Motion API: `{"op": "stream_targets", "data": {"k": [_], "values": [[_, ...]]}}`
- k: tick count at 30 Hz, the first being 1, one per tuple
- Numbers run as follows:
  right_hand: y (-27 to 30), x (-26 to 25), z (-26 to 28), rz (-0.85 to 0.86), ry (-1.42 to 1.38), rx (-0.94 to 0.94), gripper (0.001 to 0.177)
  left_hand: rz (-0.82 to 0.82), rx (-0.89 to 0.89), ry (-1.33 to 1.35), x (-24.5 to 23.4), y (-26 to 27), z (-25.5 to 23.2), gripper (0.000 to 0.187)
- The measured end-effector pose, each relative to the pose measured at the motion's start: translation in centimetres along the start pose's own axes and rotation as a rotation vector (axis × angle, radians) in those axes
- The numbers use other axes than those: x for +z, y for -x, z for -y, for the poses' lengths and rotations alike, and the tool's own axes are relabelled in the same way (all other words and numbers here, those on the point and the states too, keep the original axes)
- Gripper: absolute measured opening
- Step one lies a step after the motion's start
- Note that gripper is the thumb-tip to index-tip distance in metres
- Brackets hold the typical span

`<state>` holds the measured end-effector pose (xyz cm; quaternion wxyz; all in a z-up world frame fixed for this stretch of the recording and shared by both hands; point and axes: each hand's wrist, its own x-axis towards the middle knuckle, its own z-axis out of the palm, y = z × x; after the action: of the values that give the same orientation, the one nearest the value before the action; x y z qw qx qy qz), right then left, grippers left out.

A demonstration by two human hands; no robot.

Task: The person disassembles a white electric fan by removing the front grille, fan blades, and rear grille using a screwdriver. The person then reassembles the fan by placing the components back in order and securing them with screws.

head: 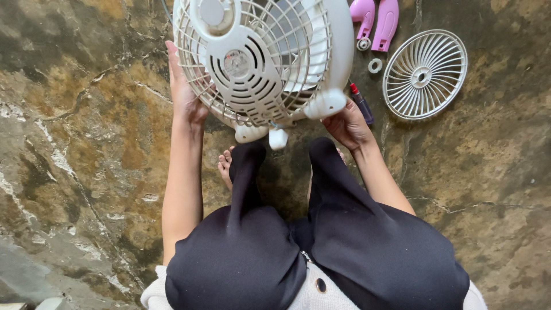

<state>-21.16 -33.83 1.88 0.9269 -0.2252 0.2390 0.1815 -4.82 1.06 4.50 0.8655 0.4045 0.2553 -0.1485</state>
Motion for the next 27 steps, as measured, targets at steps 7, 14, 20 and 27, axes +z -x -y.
{"op": "stream_targets", "data": {"k": [7,14,20,27], "values": [[0.5,2.4,1.1,0.095,0.044,-0.067,0.021,0.063,0.023,0.036,1.6,1.9,-0.6,0.075],[0.4,3.0,1.8,-0.025,0.044,-0.096,0.02,0.062,0.126,-0.127,2.4,2.3,-1.2,0.081],[1.2,3.1,2.4,0.04,0.027,-0.089,0.027,-0.028,0.117,-0.156,3.1,2.7,-1.6,0.082],[1.6,5.0,2.5,0.099,-0.007,-0.056,0.069,0.066,0.186,-0.152,2.5,2.5,-1.0,0.078]]}}
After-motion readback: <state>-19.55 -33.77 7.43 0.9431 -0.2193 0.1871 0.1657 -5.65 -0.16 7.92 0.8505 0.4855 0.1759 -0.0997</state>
